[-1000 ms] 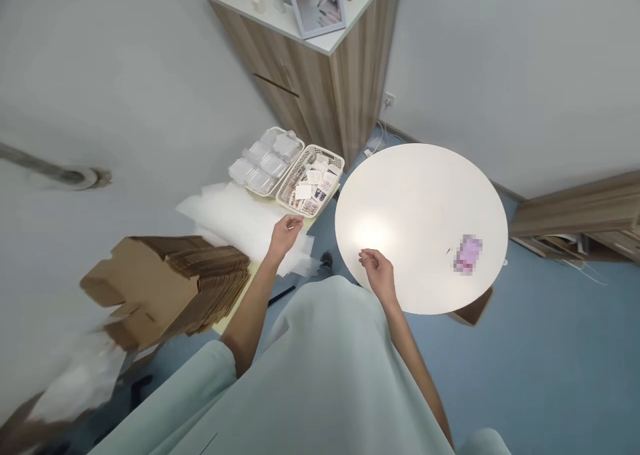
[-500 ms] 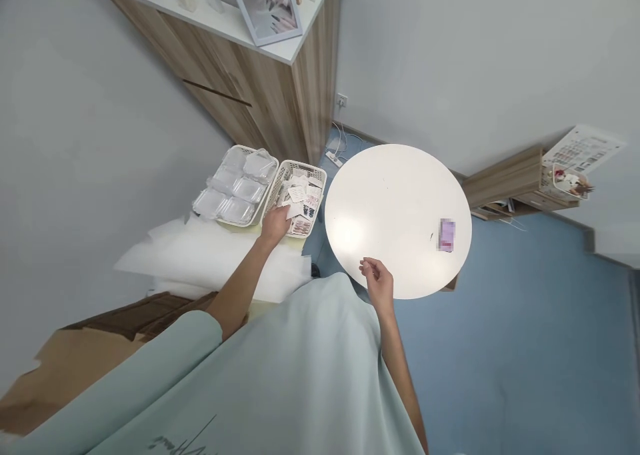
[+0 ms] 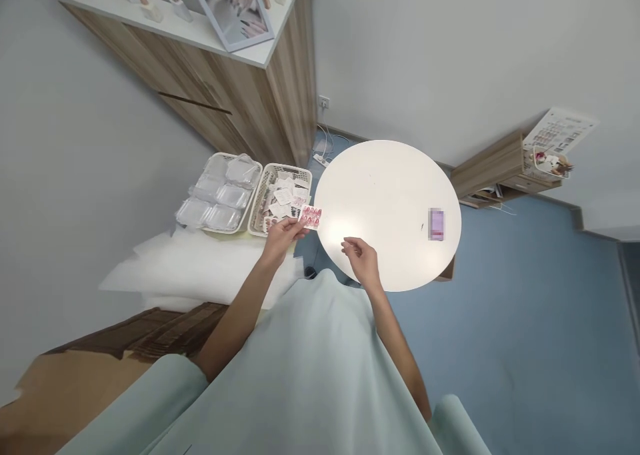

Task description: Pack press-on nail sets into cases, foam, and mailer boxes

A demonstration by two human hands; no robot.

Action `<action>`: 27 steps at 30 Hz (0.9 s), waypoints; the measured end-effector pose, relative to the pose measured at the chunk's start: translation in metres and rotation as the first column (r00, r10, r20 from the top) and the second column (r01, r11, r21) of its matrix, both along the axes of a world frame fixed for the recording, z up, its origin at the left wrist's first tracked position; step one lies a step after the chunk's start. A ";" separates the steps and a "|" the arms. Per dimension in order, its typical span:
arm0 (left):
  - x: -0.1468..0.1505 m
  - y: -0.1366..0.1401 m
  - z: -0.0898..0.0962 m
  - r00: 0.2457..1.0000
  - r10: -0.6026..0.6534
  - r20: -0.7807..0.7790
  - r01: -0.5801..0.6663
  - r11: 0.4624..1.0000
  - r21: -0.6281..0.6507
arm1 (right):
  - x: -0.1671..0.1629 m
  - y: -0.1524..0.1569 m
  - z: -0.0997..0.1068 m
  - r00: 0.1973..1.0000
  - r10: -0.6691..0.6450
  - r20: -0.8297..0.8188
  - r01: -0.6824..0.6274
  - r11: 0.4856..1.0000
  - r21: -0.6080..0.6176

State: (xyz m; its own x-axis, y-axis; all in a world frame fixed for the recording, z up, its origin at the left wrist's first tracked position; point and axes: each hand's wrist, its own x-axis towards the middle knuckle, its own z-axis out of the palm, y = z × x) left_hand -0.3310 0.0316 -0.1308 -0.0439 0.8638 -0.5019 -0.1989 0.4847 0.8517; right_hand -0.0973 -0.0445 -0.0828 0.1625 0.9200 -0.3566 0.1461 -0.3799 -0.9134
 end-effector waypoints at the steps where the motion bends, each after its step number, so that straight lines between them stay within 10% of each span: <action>1: 0.014 -0.008 0.009 0.999 -0.031 0.042 0.031 0.999 -0.008 | 0.003 0.007 0.003 1.000 0.003 0.010 -0.003 1.000 0.015; 12: 0.125 -0.060 0.054 0.984 -0.074 0.161 0.076 0.997 -0.007 | 0.067 0.019 0.029 0.987 0.017 -0.160 0.007 0.989 0.146; 17: 0.141 -0.069 0.060 0.964 -0.117 0.238 0.119 0.993 0.006 | 0.089 0.012 0.033 0.968 0.032 -0.249 -0.003 0.993 0.118; 23: 0.155 -0.075 0.068 0.752 -0.276 0.598 0.315 0.948 0.042 | 0.106 0.007 0.025 0.895 0.098 -0.435 -0.072 0.994 0.076; 27: 0.163 -0.075 0.067 0.808 -0.261 0.528 0.290 0.956 0.027 | 0.109 0.006 0.023 0.924 0.068 -0.376 -0.040 0.996 0.080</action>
State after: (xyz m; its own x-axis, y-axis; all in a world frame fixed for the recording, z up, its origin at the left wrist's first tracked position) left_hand -0.1681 -0.0438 -0.0636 0.4724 0.7718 -0.4256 -0.4561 0.6272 0.6313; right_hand 0.0117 -0.0382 -0.0603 -0.0226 0.9482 -0.3169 -0.1966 -0.3150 -0.9285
